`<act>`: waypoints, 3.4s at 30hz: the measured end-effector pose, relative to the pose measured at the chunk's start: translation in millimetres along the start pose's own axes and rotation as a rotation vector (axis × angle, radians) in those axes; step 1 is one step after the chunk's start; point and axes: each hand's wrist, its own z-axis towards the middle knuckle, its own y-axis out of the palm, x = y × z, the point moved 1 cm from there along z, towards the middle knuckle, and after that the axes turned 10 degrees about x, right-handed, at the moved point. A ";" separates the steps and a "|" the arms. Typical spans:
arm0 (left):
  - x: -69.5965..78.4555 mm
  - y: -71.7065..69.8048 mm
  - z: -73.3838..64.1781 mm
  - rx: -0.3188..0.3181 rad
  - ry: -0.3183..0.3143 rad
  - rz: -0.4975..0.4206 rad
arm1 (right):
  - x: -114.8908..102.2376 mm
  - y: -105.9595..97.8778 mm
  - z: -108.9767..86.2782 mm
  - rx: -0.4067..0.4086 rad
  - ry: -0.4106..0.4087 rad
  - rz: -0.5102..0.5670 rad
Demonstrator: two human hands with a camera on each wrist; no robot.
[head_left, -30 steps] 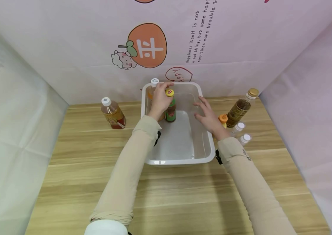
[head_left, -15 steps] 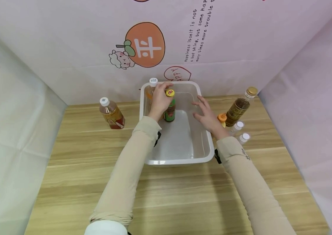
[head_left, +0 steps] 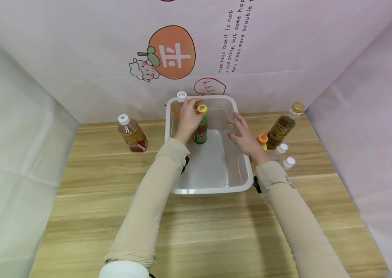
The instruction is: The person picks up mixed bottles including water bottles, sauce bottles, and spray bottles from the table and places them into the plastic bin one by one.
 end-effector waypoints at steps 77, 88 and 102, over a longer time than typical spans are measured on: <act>-50.7 -168.5 3.4 0.236 -0.071 -0.123 | 3.4 0.0 1.2 0.011 -0.015 0.024; -82.3 -193.1 -2.7 0.308 -0.132 -0.099 | 6.2 -0.4 2.4 -0.001 -0.010 0.027; -96.4 -196.1 -9.6 0.220 -0.213 -0.067 | 5.6 -0.5 3.4 0.000 -0.010 0.036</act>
